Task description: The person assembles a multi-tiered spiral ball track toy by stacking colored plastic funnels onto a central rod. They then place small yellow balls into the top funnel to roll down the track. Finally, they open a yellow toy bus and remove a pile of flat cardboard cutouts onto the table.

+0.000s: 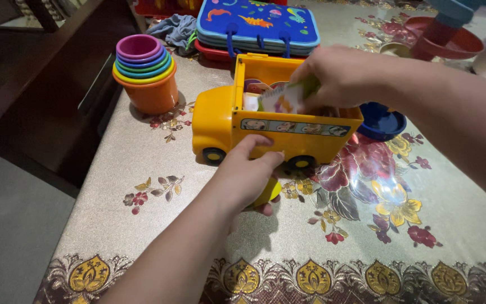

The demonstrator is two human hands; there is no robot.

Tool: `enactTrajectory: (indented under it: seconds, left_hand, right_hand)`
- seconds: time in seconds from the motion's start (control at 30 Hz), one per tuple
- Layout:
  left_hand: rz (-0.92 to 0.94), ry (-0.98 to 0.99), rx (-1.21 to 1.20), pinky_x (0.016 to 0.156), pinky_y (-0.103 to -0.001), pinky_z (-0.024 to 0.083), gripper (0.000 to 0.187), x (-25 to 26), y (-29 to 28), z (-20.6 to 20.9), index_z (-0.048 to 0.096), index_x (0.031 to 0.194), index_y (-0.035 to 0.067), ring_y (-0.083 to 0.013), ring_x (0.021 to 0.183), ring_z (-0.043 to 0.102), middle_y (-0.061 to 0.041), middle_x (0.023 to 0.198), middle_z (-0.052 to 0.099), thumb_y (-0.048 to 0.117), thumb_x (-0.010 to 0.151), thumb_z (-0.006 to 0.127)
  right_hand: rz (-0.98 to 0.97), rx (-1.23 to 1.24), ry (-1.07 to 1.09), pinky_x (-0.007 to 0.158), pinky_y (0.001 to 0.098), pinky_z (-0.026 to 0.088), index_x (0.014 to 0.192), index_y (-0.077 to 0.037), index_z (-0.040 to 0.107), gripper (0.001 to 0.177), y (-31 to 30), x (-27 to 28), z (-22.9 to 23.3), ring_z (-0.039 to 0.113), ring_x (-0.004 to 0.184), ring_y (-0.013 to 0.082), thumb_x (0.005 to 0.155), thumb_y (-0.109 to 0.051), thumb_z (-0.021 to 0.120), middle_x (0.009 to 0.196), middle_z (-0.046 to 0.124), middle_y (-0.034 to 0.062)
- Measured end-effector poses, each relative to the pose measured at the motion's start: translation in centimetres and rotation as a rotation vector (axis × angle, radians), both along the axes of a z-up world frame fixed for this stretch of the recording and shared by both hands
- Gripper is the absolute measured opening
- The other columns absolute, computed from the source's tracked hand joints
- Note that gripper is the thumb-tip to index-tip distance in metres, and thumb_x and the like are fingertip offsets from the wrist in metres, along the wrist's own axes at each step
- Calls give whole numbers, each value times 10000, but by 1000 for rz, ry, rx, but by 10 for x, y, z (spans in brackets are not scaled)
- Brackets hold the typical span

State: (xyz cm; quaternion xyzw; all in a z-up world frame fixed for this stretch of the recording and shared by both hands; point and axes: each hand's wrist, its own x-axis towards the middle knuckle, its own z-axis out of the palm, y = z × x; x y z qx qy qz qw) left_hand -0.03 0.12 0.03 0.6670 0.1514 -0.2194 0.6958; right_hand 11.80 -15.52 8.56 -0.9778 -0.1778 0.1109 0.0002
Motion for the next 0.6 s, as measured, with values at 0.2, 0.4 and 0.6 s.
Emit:
enactTrajectory:
  seconds: [0.2, 0.4, 0.6]
  left_hand:
    - [48, 37, -52, 595, -361, 629, 436, -9, 8, -4, 523, 1363, 232, -250, 761, 719, -114, 1040, 644, 274, 942, 627]
    - [266, 79, -224, 718, -372, 634, 384, -24, 20, -8, 603, 1275, 77, -252, 793, 704, -137, 1041, 661, 316, 975, 605]
    - [506, 279, -252, 751, -419, 585, 340, -44, 36, -12, 612, 1245, 98, -261, 820, 634, -147, 1056, 649, 336, 1023, 515]
  right_hand:
    - [-51, 277, -72, 860, 364, 600, 1314, -219, 752, 428, -21, -2, 22, 786, 922, 185, 886, -204, 750, 1124, 826, 70]
    - [-150, 389, -135, 882, 393, 582, 1279, -139, 727, 357, -19, -38, 50, 742, 942, 243, 939, -247, 704, 1156, 790, 109]
    - [-299, 245, 291, 861, 345, 562, 1144, -122, 795, 291, 3, -108, 25, 756, 876, 229, 883, -250, 801, 989, 806, 121]
